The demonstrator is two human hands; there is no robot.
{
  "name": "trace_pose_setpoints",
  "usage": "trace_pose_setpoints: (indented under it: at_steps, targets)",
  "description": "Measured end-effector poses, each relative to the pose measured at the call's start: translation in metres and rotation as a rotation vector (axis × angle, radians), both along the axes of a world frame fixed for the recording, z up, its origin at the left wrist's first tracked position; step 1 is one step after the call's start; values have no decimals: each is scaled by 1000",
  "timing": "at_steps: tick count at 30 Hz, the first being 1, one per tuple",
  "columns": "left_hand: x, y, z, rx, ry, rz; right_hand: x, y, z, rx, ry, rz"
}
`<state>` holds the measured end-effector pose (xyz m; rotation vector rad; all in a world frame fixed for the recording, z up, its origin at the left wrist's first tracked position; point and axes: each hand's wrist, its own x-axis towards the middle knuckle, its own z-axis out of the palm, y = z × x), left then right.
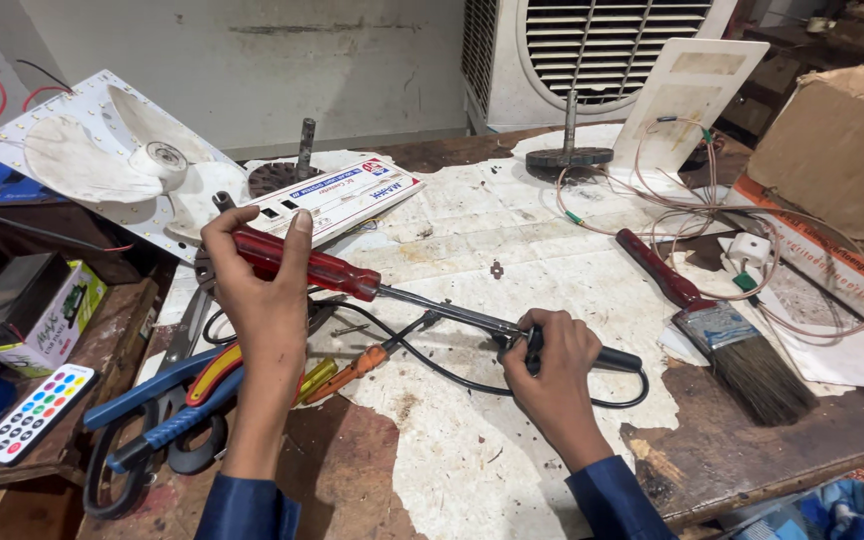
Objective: The person uses a screwdriver to loosen and remove the handle of a soldering iron, then reattaches it and tightens it back in place. The person handles the soldering iron and screwdriver throughout the clip.
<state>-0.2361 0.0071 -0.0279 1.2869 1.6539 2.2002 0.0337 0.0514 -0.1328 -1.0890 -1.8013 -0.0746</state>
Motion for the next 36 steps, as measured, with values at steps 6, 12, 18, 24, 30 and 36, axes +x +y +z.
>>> trace_pose_setpoints:
  at_steps: [6,12,18,24,30,36]
  targets:
    - [-5,1,0,97,-235,-350,2,2,-3,-12,17,9]
    - [-8,5,-7,128,-166,-217,2,4,-4,-7,11,11]
    - [-11,8,-13,4,49,67,3,3,-5,-5,13,12]
    - [-11,4,-5,147,-292,-471,2,4,-6,1,27,21]
    - [-7,3,-3,40,-87,-156,3,5,-6,9,20,17]
    - [-5,4,-2,102,-299,-357,2,6,-6,-4,24,24]
